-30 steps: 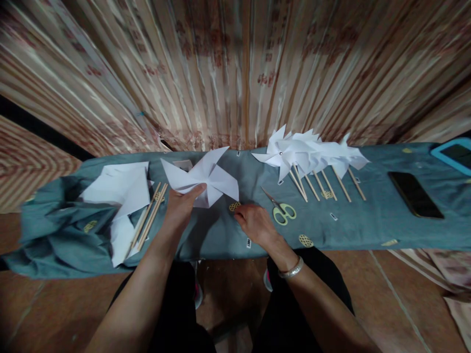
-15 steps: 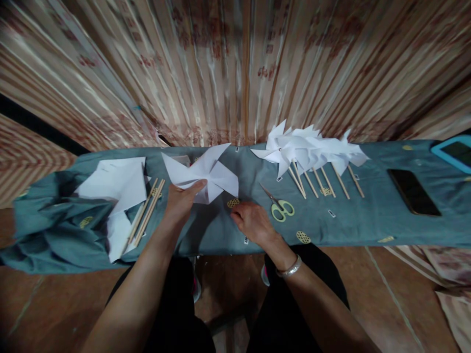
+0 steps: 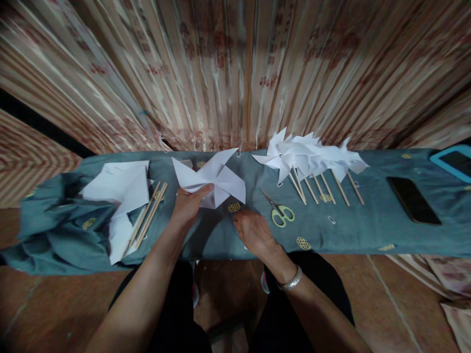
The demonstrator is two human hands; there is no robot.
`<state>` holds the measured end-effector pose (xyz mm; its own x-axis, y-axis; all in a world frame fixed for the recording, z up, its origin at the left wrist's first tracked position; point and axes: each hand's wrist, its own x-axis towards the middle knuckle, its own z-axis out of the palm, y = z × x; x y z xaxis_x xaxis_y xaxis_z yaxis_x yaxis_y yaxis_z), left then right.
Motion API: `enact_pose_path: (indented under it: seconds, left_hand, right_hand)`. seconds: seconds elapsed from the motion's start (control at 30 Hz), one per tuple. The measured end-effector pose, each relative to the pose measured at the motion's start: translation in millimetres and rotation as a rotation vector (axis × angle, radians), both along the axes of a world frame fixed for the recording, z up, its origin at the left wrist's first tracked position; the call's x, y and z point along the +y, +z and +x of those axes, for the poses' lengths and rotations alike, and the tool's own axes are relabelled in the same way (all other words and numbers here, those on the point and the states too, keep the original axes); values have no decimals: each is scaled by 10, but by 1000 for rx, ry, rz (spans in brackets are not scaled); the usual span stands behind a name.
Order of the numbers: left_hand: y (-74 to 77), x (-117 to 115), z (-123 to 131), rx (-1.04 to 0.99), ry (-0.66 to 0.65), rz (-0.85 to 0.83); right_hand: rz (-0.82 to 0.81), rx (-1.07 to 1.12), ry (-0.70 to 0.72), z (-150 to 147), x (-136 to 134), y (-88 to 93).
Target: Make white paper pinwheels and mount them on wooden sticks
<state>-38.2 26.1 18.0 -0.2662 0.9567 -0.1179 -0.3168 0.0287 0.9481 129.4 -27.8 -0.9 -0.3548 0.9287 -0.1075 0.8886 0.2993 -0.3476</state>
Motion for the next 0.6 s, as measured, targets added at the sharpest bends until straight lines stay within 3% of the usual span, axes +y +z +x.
enact_pose_path:
  seconds: [0.3, 0.43, 0.5, 0.6]
  left_hand:
    - [-9, -7, 57, 26, -10, 25]
    - [13, -14, 94, 67, 11, 51]
    - [30, -27, 121, 105, 2, 68]
    - [50, -60, 183, 161, -38, 101]
  right_hand:
    - [144, -62, 85, 30, -104, -61]
    - [88, 232, 60, 114, -168, 148]
    - [89, 432, -17, 180, -203, 303]
    - [214, 660, -120, 259, -226, 490]
